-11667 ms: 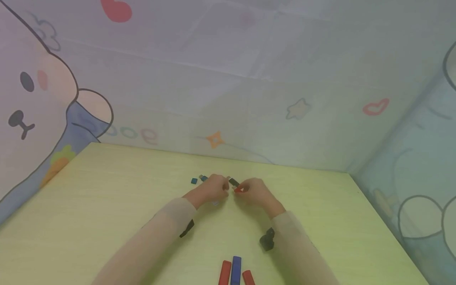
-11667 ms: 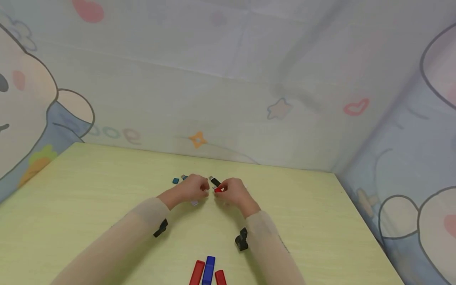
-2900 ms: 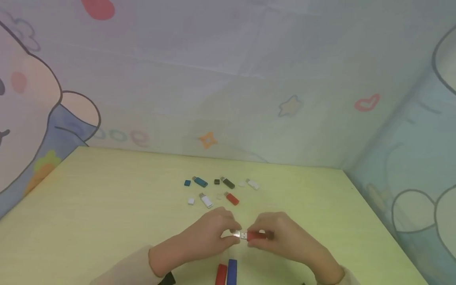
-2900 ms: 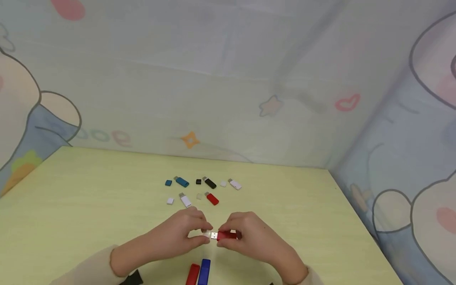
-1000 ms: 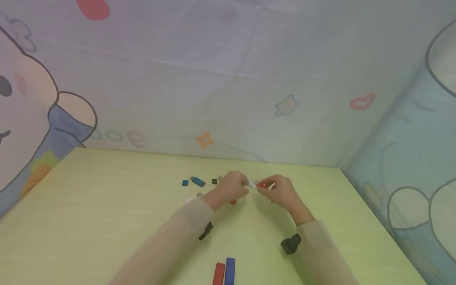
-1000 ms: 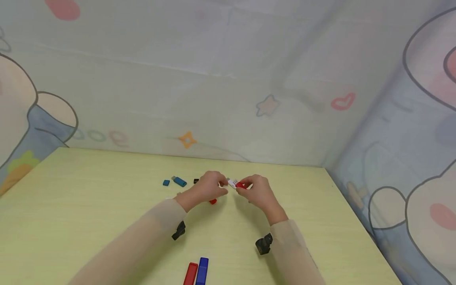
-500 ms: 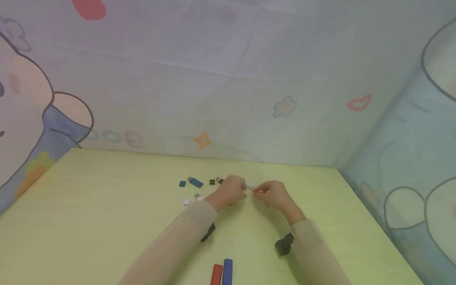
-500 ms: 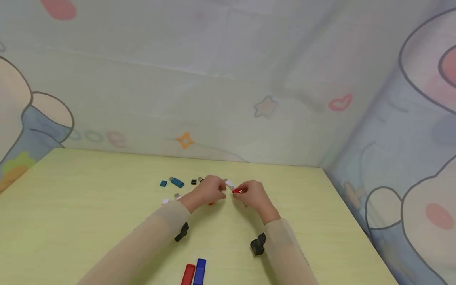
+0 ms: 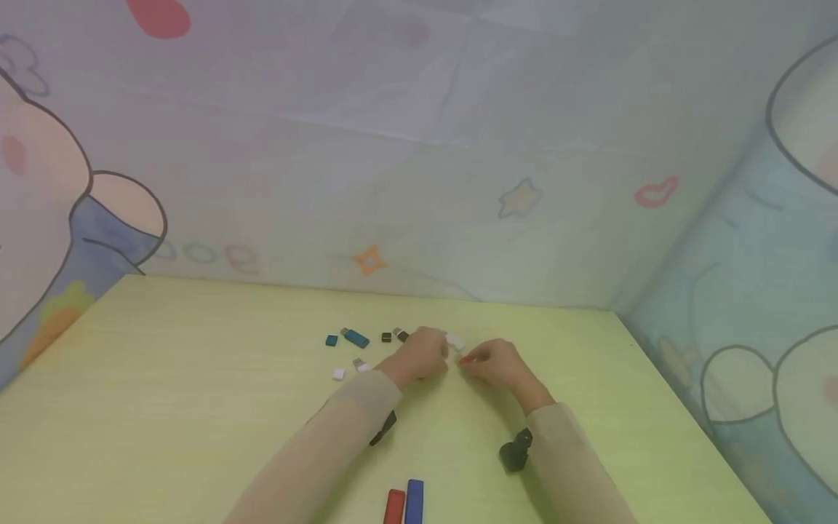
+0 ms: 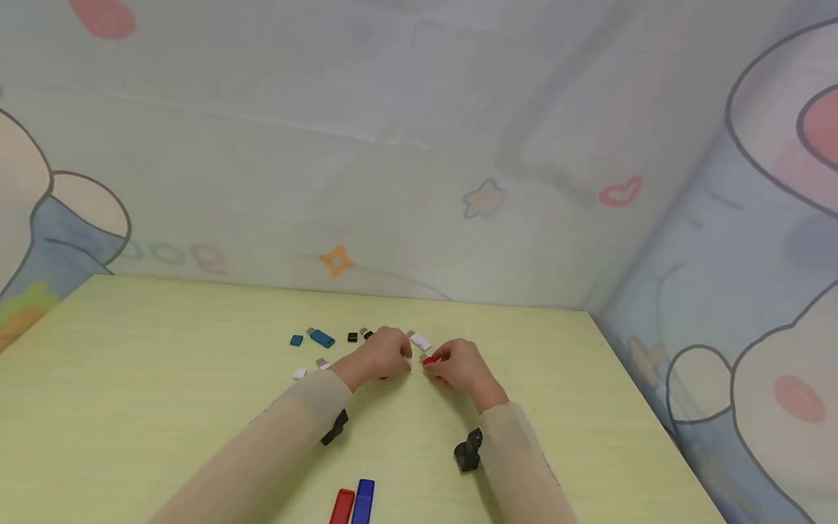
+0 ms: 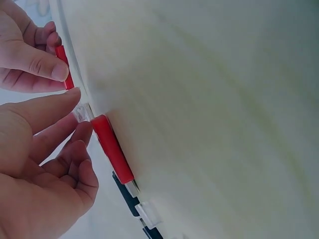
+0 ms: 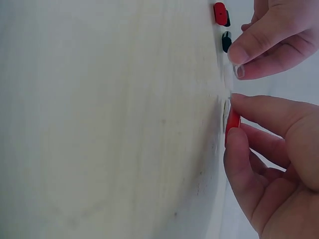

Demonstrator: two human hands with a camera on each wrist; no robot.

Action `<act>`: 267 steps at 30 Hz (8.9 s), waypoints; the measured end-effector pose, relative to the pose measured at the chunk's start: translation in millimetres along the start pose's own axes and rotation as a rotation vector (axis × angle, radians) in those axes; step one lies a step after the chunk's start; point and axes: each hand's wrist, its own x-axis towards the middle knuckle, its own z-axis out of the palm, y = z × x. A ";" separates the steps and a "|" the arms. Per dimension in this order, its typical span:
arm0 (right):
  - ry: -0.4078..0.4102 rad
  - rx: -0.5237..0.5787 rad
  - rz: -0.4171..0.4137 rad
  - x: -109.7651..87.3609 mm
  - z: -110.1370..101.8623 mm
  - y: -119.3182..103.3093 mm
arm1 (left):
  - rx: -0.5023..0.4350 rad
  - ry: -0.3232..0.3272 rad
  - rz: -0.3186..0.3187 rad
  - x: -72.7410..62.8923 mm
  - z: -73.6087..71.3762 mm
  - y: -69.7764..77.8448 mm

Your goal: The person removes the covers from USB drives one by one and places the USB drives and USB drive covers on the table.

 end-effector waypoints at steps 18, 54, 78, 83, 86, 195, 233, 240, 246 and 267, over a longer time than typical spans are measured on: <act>-0.042 -0.019 0.005 2.3 2.0 3.0 | -0.029 -0.093 -0.066 7.8 2.2 -7.7; -0.032 -0.029 -0.065 -17.6 -38.5 -16.3 | -0.056 0.010 0.012 -17.7 -41.0 3.1; -0.063 -0.067 -0.342 -105.7 -36.1 -49.6 | -0.025 -0.100 0.310 -111.6 -56.7 15.0; -0.125 -0.058 -0.340 -119.4 -23.7 -56.5 | -0.037 -0.160 0.314 -118.1 -50.4 8.7; -0.161 -0.047 -0.330 -127.2 -15.0 -59.5 | -0.049 -0.196 0.316 -120.2 -46.0 5.3; -0.362 -0.147 -0.515 -134.5 17.0 -94.6 | -0.019 -0.133 0.382 -174.7 -52.6 10.8; -0.184 -0.055 -0.761 -135.8 39.0 -82.0 | -0.131 -0.032 0.344 -195.1 -42.0 7.5; -0.241 -0.001 -0.761 -136.0 36.8 -83.6 | -0.110 0.023 0.426 -197.5 -40.1 6.1; -0.313 0.023 -0.743 -137.5 32.1 -84.9 | -0.079 0.054 0.516 -199.1 -38.5 4.4; -0.398 0.005 -0.700 -137.0 29.4 -83.3 | -0.147 0.055 0.575 -198.9 -37.3 -0.5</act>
